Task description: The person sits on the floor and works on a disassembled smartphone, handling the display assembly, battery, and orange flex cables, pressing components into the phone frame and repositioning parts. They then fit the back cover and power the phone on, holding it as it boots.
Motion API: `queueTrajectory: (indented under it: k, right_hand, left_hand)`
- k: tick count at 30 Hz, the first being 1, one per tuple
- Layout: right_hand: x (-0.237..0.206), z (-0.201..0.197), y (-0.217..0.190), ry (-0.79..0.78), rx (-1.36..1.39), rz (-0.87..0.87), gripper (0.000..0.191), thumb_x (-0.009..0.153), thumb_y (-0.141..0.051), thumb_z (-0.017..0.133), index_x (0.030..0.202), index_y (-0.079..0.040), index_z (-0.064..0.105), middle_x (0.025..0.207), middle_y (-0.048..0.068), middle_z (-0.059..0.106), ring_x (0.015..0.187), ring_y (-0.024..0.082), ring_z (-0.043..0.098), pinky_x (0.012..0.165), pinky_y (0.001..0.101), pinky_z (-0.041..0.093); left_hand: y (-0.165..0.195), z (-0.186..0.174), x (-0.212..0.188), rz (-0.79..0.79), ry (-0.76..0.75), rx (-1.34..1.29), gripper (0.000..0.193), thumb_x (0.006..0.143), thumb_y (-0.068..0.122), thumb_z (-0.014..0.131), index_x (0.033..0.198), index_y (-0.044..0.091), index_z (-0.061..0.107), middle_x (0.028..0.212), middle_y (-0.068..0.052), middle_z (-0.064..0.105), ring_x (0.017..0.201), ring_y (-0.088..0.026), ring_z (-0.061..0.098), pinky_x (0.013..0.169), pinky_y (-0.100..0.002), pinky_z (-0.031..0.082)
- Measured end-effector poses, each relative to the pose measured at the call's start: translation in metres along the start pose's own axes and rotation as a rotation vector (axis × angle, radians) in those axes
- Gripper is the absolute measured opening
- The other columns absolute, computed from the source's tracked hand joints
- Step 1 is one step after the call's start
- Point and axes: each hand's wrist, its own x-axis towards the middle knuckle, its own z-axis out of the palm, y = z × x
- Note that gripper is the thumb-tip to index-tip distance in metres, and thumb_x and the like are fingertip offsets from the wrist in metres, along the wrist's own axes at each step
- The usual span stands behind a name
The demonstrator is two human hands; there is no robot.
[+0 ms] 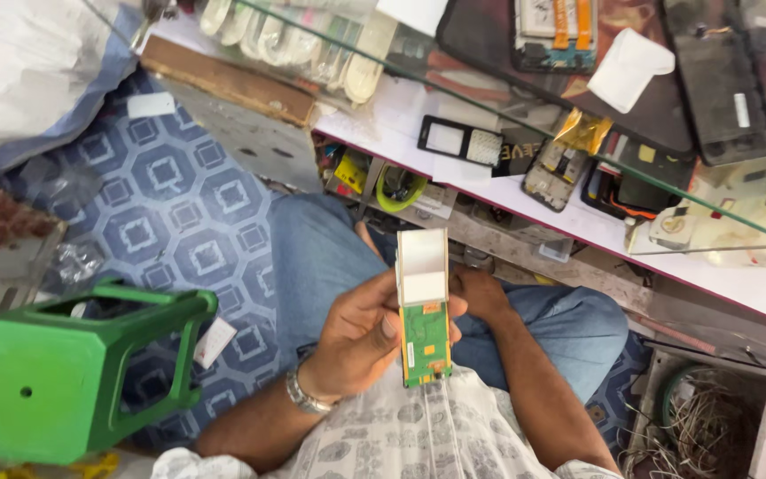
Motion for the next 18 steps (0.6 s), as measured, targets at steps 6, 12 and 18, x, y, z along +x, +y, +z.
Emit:
queueTrajectory:
  k: [6,12,18]
  right_hand:
    - [-0.080,-0.097,-0.048,0.053,-0.023,-0.029,0.029,0.091,-0.033,0.053,0.110,-0.019,0.071,0.105,0.018,0.072,0.096,0.041,0.068,0.083,0.0540,0.054]
    - [-0.048,-0.105,-0.048,0.059,-0.131,0.004,0.025,0.092,-0.031,0.055,0.097,-0.013,0.072,0.099,0.019,0.074,0.095,0.039,0.069,0.083,0.0541,0.055]
    - [-0.146,-0.065,-0.026,0.012,-0.267,-0.138,0.023,0.087,-0.026,0.059,0.098,-0.012,0.073,0.101,0.018,0.072,0.096,0.038,0.070,0.082,0.0531,0.057]
  left_hand:
    - [0.013,0.093,-0.007,-0.139,0.026,-0.118,0.072,0.103,0.035,0.066,0.156,-0.003,0.037,0.139,-0.025,0.062,0.117,-0.029,0.068,0.101,-0.044,0.057]
    - [-0.005,0.038,0.005,-0.172,0.098,-0.167,0.070,0.099,0.033,0.067,0.152,-0.003,0.036,0.135,-0.026,0.062,0.112,-0.031,0.069,0.099,-0.047,0.057]
    - [-0.032,0.098,-0.074,-0.093,0.134,-0.151,0.067,0.099,0.030,0.065,0.147,-0.008,0.037,0.130,-0.031,0.063,0.109,-0.036,0.070,0.091,-0.050,0.060]
